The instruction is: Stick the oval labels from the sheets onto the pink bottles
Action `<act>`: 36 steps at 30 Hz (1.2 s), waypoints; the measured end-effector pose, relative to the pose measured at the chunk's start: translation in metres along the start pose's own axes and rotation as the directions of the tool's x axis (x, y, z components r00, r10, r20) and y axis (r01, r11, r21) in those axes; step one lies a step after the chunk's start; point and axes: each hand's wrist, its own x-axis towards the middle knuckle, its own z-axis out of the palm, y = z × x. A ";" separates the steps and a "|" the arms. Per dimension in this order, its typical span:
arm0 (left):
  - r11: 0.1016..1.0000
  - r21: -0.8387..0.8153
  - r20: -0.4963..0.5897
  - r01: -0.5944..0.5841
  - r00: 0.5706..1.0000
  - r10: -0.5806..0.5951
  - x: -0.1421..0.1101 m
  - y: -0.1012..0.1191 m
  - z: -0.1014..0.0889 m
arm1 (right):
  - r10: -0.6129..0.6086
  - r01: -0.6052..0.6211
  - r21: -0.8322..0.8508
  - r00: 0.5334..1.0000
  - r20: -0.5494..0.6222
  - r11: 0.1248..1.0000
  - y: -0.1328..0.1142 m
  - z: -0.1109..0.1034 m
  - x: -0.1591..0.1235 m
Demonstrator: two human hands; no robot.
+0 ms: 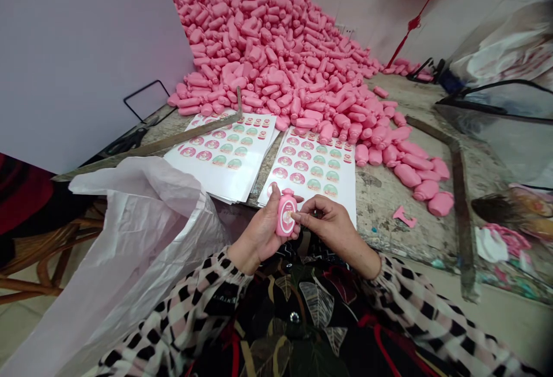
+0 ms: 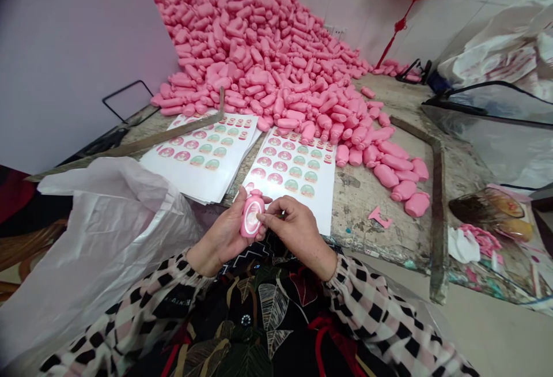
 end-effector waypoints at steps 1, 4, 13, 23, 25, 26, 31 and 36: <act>1.000 0.010 0.007 -0.005 1.000 0.005 0.000 0.000 0.000 | 0.005 -0.005 -0.002 1.000 0.008 1.000 0.001 0.001 0.000; 0.996 0.089 0.061 -0.016 0.998 0.010 -0.003 0.001 -0.002 | 0.013 -0.012 -0.031 0.999 0.034 0.999 0.001 0.000 -0.001; 0.946 0.322 0.181 0.026 0.979 -0.088 -0.018 0.008 -0.011 | -0.024 0.017 -0.344 1.000 -0.014 0.939 -0.002 -0.021 -0.010; 0.905 0.423 0.212 0.049 0.965 -0.151 -0.009 -0.011 0.017 | 0.375 -0.445 0.518 0.895 0.240 0.731 -0.001 -0.006 -0.015; 0.897 0.439 0.247 0.042 0.955 -0.165 -0.009 -0.013 0.019 | 0.351 -0.442 0.582 0.897 0.269 0.683 0.001 -0.008 -0.020; 0.886 0.461 0.258 0.042 0.949 -0.179 -0.008 -0.014 0.019 | 0.340 -0.444 0.607 0.896 0.287 0.659 0.002 -0.009 -0.023; 0.691 0.722 0.216 0.010 0.946 -0.240 -0.004 -0.022 0.028 | 0.353 -0.403 0.704 0.908 0.227 0.584 0.009 -0.017 -0.039; 0.444 0.869 0.306 -0.218 0.942 -0.135 0.003 -0.038 0.034 | 0.423 -0.269 0.680 0.903 -0.068 0.683 0.023 -0.053 -0.058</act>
